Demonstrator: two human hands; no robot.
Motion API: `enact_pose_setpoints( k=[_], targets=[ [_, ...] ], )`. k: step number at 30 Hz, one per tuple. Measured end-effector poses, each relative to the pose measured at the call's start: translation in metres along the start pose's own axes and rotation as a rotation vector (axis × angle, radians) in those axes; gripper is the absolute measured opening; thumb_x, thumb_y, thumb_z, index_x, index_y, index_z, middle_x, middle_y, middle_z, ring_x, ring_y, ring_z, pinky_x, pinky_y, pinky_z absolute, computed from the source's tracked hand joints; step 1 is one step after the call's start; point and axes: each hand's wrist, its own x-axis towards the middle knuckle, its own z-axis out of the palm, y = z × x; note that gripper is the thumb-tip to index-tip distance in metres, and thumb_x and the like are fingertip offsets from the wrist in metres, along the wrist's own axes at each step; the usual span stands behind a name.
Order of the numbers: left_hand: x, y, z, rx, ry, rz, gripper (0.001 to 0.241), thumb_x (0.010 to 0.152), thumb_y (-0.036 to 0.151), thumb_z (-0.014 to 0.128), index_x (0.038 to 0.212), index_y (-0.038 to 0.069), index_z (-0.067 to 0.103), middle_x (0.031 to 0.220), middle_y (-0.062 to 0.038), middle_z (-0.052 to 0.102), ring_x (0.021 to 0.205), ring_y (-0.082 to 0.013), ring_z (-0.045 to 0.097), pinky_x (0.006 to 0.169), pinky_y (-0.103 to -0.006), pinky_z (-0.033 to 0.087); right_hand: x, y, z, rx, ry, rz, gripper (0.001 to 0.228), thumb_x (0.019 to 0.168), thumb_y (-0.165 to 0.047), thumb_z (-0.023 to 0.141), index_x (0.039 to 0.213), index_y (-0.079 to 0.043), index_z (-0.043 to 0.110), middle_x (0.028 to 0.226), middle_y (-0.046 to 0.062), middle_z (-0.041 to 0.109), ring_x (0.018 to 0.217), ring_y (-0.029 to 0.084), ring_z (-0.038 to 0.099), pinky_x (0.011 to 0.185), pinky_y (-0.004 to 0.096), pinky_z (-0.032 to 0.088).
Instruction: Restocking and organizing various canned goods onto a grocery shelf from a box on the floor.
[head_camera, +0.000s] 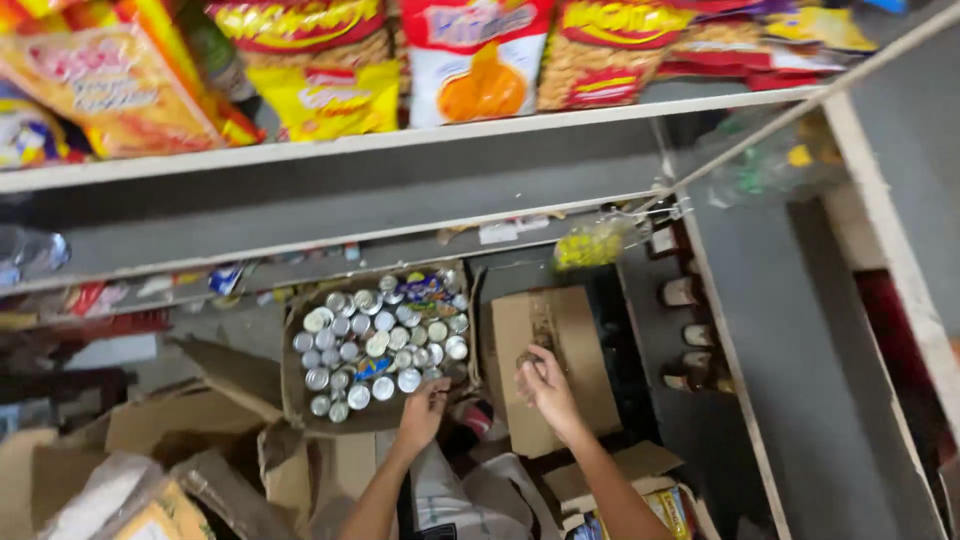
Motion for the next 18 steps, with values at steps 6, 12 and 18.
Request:
enact_pose_setpoints(
  k=[6,12,18],
  targets=[
    [-0.037,-0.107,-0.032,0.009,0.192,-0.154,0.030,0.090,0.004,0.060,0.118,0.006,0.070,0.112,-0.015,0.075,0.107,-0.0304,0.072,0.093,-0.0385,0.056,0.032,0.082,0.047,-0.292,-0.070,0.302,0.069,0.098,-0.048,0.054,0.157,-0.021,0.029,0.102,0.004,0.069,0.078,0.015,0.067,0.064,0.033,0.054],
    [-0.082,-0.164,-0.060,0.005,0.303,-0.414,0.026,0.093,0.013,0.060,0.116,0.012,0.072,0.112,-0.016,0.075,0.109,-0.0353,0.069,0.094,-0.0428,0.054,0.051,0.167,0.083,-0.625,-0.204,0.406,0.076,0.097,-0.049,0.058,0.158,-0.020,0.023,0.098,0.006,0.072,0.073,0.017,0.067,0.059,0.035,0.057],
    [-0.075,-0.224,-0.061,-0.039,0.351,-0.524,0.033,0.090,0.013,0.061,0.122,0.012,0.068,0.112,-0.021,0.070,0.107,-0.0413,0.066,0.092,-0.0485,0.053,0.107,0.246,0.127,-0.916,-0.321,0.270,0.068,0.097,-0.044,0.062,0.153,-0.016,0.037,0.091,0.009,0.074,0.066,0.016,0.069,0.061,0.035,0.056]
  ],
)
